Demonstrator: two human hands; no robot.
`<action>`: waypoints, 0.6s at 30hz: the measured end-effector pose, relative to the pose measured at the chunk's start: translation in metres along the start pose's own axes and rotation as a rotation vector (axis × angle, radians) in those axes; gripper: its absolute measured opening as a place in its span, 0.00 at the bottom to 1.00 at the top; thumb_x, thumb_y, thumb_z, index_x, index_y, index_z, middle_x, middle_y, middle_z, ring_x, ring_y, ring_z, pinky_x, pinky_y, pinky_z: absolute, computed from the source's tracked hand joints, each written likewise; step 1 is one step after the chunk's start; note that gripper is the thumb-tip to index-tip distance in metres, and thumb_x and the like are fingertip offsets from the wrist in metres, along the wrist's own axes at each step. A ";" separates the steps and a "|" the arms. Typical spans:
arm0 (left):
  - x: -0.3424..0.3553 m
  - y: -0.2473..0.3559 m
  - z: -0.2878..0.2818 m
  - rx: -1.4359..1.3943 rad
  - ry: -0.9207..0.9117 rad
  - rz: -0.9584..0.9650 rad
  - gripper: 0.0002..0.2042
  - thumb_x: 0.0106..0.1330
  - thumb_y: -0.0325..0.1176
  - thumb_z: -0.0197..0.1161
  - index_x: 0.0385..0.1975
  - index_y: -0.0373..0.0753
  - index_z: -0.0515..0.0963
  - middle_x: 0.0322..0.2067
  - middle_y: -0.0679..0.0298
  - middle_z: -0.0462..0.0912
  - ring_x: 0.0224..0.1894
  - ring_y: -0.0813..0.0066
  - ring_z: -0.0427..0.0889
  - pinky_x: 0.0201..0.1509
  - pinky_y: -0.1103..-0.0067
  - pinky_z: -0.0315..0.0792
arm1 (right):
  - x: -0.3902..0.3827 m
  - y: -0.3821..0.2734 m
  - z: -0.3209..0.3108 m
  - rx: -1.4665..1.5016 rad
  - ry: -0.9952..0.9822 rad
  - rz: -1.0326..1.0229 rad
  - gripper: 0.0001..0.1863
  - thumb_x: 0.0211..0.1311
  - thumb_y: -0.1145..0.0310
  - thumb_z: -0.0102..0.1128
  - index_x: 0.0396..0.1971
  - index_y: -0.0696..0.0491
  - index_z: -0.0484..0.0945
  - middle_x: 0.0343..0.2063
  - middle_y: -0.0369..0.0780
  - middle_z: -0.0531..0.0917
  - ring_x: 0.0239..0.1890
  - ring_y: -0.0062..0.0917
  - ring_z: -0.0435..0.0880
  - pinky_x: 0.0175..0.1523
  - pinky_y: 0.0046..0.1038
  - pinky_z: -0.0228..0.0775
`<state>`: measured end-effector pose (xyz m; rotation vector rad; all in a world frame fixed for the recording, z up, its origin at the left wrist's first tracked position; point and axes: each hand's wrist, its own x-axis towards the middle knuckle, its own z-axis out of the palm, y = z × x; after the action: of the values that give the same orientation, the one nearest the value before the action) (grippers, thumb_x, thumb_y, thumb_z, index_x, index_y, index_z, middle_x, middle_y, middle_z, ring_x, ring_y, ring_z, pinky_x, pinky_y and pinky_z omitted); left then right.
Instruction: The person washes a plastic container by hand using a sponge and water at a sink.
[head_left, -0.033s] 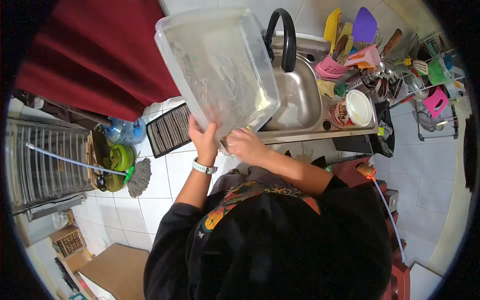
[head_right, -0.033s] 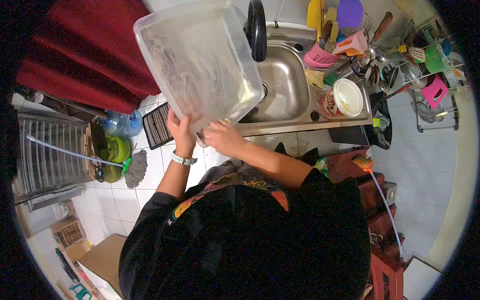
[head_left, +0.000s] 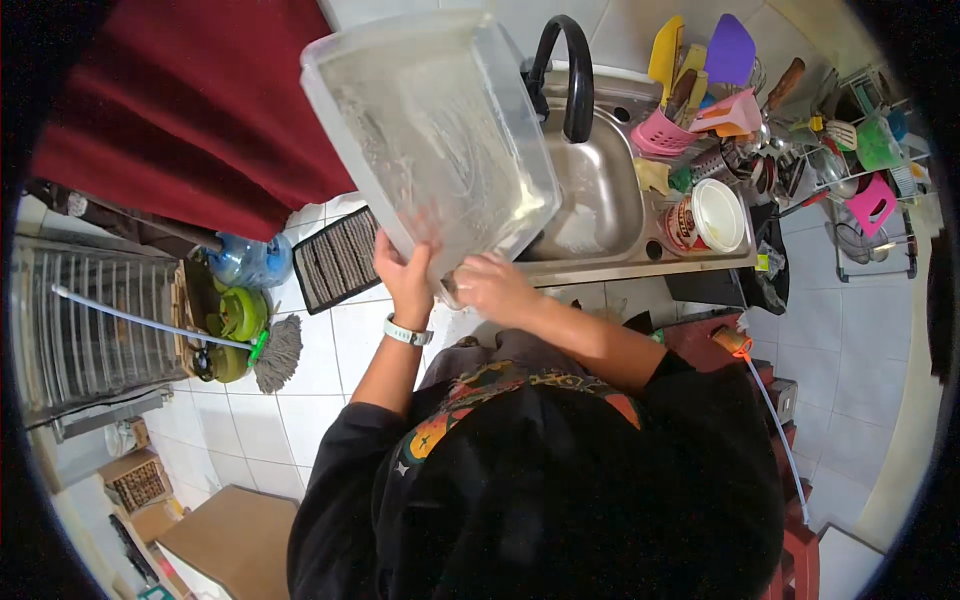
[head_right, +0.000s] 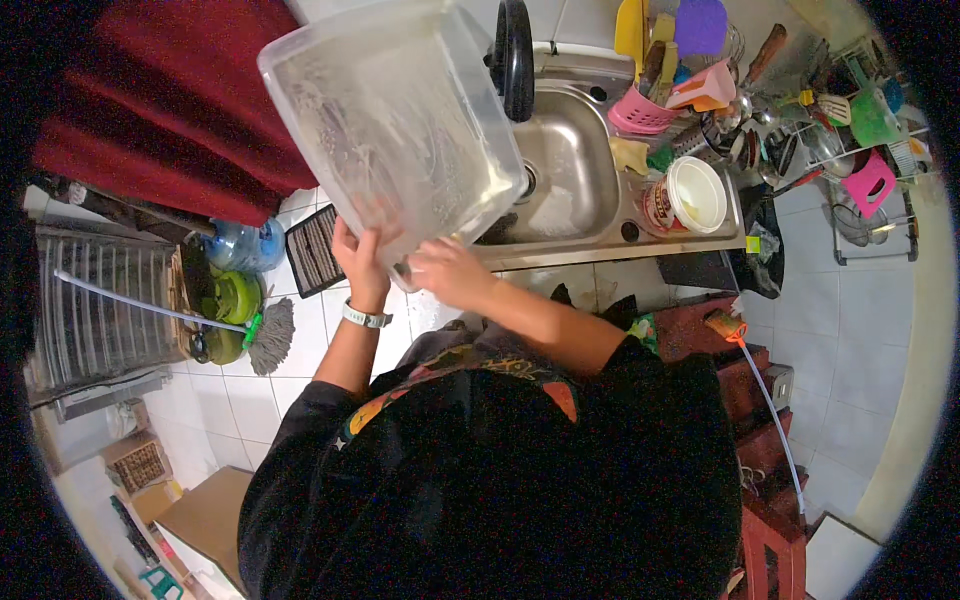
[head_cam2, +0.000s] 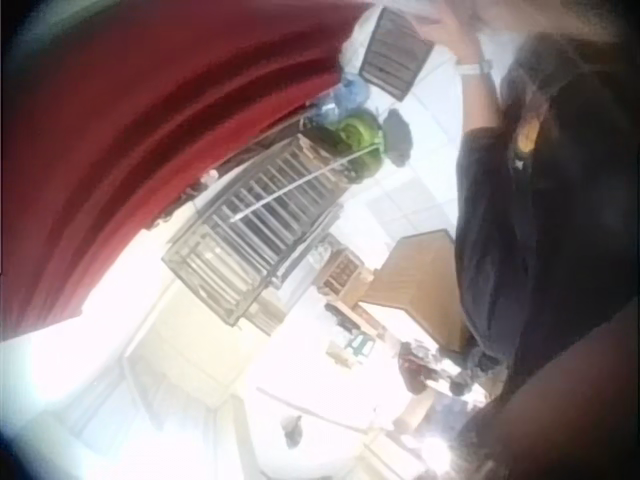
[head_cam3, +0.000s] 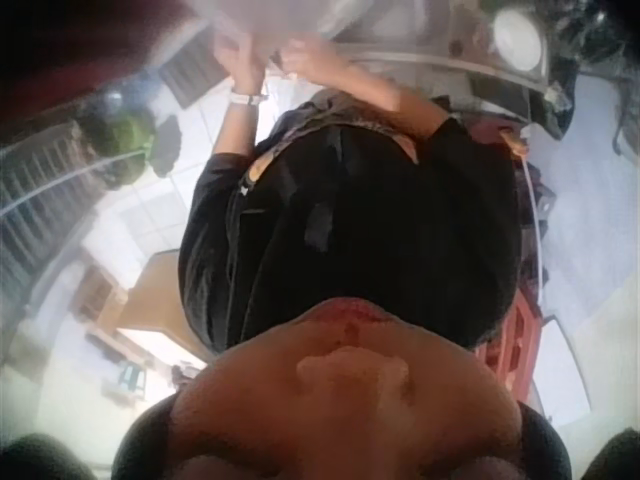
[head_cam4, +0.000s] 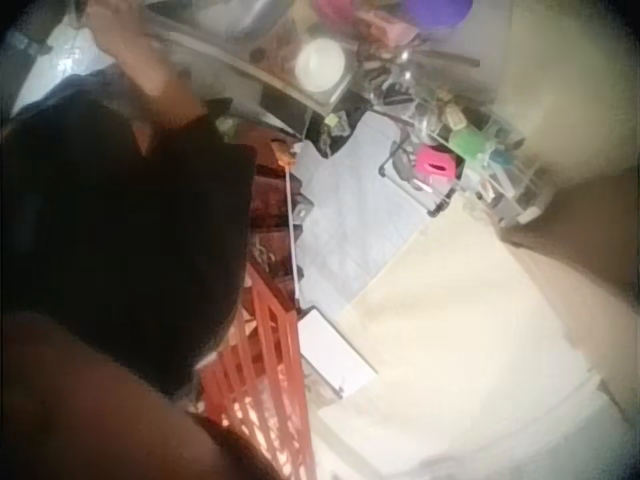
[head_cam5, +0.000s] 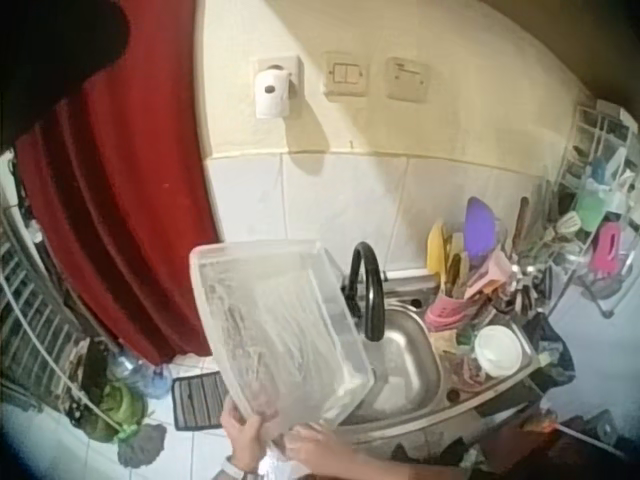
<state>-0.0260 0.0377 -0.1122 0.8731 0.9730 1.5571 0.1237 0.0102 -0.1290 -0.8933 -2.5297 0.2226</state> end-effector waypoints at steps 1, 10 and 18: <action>-0.001 -0.001 -0.001 -0.005 0.016 0.022 0.21 0.51 0.23 0.54 0.48 0.30 0.65 0.42 0.55 0.74 0.42 0.69 0.76 0.45 0.74 0.73 | -0.005 0.007 0.001 0.000 -0.002 0.007 0.09 0.39 0.71 0.55 0.25 0.47 0.80 0.36 0.34 0.77 0.41 0.28 0.73 0.48 0.33 0.64; 0.011 0.004 0.006 -0.130 0.092 0.132 0.18 0.53 0.24 0.50 0.45 0.28 0.67 0.38 0.54 0.76 0.38 0.69 0.76 0.42 0.74 0.73 | -0.004 0.053 -0.008 -0.172 -0.009 0.212 0.17 0.41 0.77 0.53 0.34 0.45 0.80 0.35 0.35 0.78 0.44 0.31 0.73 0.51 0.35 0.61; 0.012 0.010 0.007 -0.147 0.231 -0.083 0.12 0.53 0.24 0.53 0.38 0.28 0.72 0.35 0.60 0.77 0.33 0.77 0.75 0.37 0.82 0.70 | -0.018 0.068 -0.011 -0.047 -0.044 0.226 0.13 0.45 0.76 0.54 0.32 0.48 0.80 0.39 0.36 0.79 0.49 0.28 0.72 0.53 0.36 0.60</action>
<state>-0.0252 0.0490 -0.0994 0.5521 1.0291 1.6594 0.1793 0.0517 -0.1458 -1.2069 -2.4801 0.2559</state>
